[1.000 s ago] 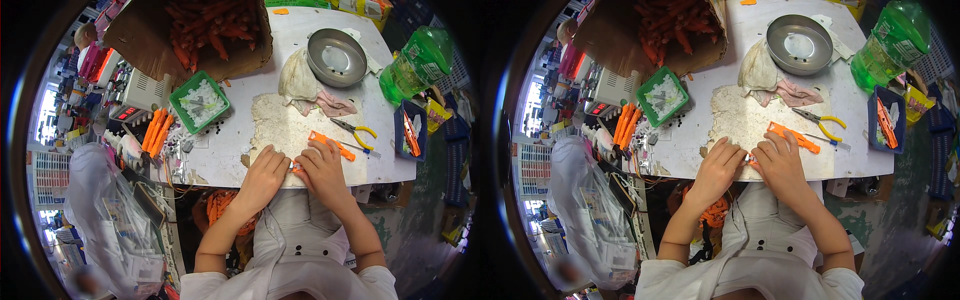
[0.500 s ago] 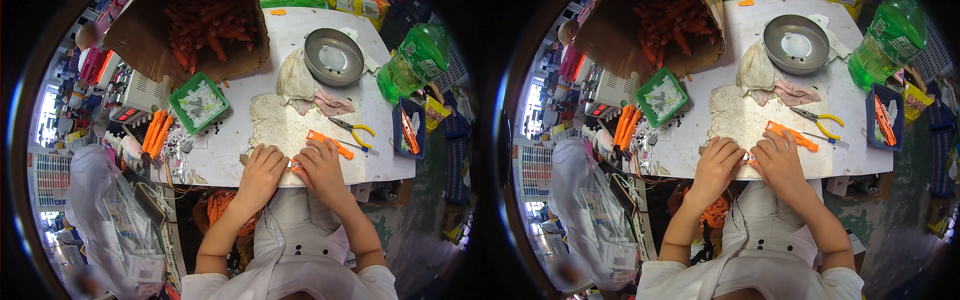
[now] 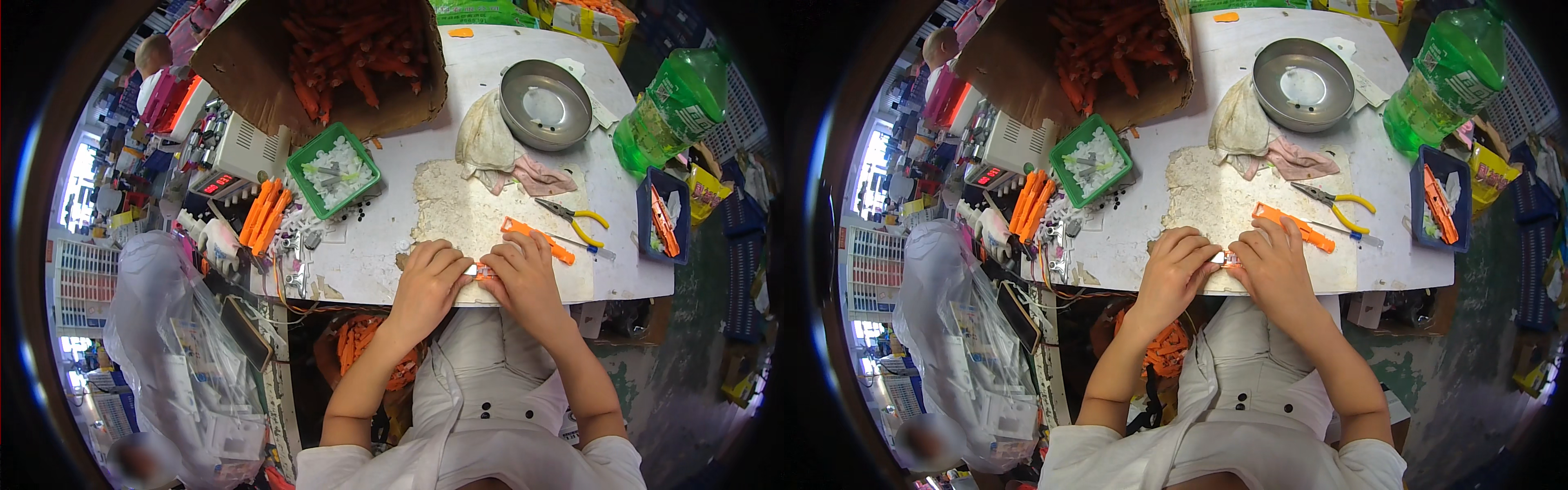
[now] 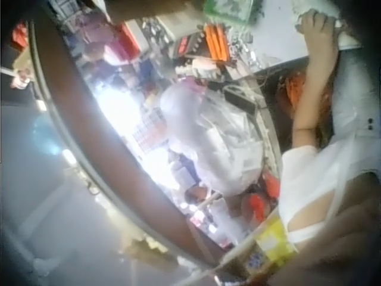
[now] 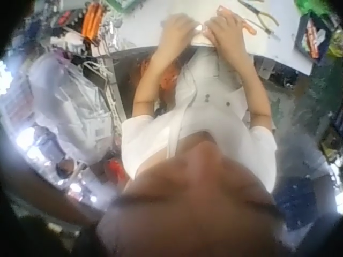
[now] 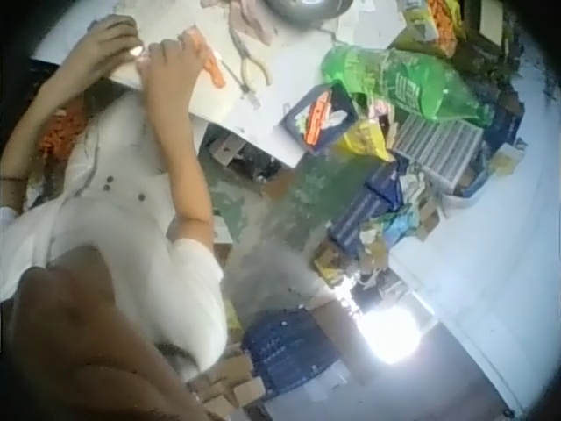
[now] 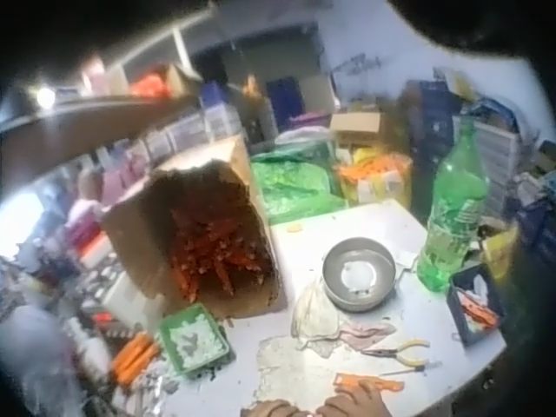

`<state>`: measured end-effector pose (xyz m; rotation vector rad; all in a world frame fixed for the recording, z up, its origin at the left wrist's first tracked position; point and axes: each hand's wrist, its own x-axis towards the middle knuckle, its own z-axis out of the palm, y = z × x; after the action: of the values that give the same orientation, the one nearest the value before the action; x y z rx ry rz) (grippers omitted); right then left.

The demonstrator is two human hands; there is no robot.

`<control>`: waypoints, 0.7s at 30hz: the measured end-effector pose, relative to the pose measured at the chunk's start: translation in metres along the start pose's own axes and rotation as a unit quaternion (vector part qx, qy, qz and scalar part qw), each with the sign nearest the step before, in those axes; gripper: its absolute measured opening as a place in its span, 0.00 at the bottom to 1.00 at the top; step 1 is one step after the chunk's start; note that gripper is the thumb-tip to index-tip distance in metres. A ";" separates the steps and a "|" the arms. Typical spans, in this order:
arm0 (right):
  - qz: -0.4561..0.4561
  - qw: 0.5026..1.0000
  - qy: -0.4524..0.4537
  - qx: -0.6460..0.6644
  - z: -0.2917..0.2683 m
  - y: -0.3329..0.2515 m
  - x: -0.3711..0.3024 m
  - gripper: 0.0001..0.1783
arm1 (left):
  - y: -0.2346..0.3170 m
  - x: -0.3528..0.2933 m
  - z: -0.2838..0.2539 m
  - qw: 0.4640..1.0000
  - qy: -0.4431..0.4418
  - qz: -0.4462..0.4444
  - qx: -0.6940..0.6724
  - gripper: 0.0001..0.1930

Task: The person assembles a toy gun by hand, inserting an internal spring and a toy trigger into a toy casing, then closing the toy shell around the internal components.

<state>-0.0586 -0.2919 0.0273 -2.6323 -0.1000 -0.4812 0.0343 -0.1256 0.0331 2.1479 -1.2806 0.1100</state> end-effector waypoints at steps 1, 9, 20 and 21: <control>0.004 1.000 0.014 0.018 -0.002 0.001 0.001 0.18 | 0.000 -0.001 0.000 1.000 0.001 0.003 0.005 0.14; 0.099 0.991 0.070 -0.057 -0.029 0.045 0.001 0.17 | -0.009 -0.026 -0.026 0.990 0.096 -0.104 0.019 0.18; 0.020 0.999 0.004 0.035 -0.044 0.016 0.011 0.17 | -0.009 -0.037 -0.031 0.987 0.106 -0.122 0.006 0.16; -0.011 0.999 -0.008 0.038 -0.041 0.007 0.012 0.18 | -0.009 -0.036 -0.030 0.987 0.107 -0.118 0.001 0.16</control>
<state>-0.0597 -0.3172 0.0625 -2.5642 -0.1503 -0.4559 0.0297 -0.0782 0.0393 2.2044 -0.8997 0.2361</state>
